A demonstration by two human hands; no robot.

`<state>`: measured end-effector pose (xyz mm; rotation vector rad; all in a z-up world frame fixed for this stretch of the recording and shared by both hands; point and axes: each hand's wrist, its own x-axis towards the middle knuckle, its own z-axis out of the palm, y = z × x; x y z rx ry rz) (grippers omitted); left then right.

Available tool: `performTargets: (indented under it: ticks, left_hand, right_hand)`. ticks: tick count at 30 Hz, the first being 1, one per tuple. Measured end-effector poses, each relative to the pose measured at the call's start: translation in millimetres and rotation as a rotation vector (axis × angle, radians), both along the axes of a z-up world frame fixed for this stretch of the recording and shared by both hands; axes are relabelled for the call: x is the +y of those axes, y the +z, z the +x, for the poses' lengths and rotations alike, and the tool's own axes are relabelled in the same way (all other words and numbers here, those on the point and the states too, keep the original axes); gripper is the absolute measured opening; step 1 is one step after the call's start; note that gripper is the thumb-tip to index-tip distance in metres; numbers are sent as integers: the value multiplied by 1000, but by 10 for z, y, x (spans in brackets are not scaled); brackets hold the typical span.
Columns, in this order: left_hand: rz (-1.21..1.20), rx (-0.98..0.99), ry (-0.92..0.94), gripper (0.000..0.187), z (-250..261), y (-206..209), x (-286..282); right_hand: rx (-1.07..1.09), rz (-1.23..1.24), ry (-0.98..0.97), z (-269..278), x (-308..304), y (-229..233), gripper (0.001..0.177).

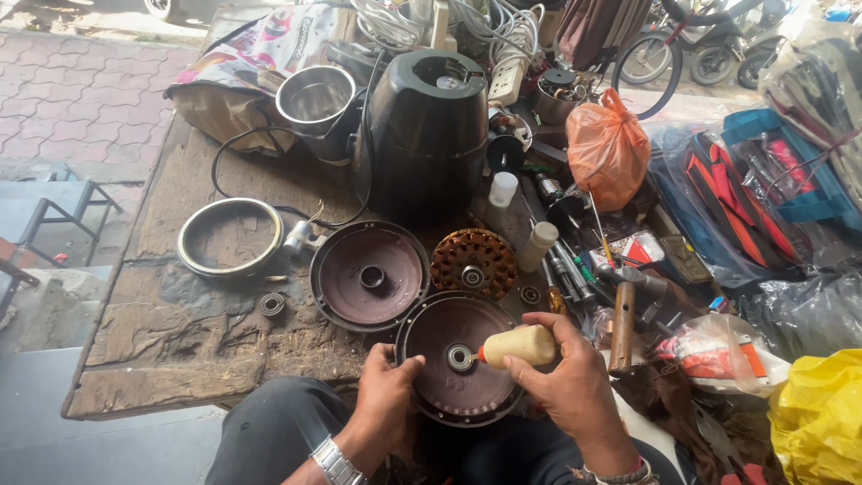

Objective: The person repairs a fan motor by applying oil to the bearing from a bottle and cleaning the internal components with a cloth. They then use a hammer to tap a metal file against the central shaft of the copper-wound stator to seat it into the housing.

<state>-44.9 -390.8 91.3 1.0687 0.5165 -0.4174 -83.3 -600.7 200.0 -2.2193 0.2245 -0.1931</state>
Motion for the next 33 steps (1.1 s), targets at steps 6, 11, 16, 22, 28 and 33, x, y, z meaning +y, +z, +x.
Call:
performTargets:
  ticks: [6, 11, 16, 22, 28, 33]
  left_hand:
    - [-12, 3, 21, 28, 9, -38, 2]
    - [1, -22, 34, 28, 26, -88, -6]
    - [13, 39, 22, 28, 21, -56, -9]
    - [6, -14, 38, 30, 25, -72, -12]
    - [98, -1, -12, 30, 19, -24, 4]
    - [39, 47, 5, 28, 6, 37, -12]
  right_hand:
    - [100, -2, -41, 19, 62, 24, 55]
    - [61, -42, -40, 24, 59, 40, 54]
    - [-8, -71, -19, 46, 33, -21, 51]
    - [57, -69, -63, 53, 15, -45, 51]
    - [92, -83, -71, 38, -4, -20, 51]
    - [-1, -140, -33, 40, -2, -47, 49]
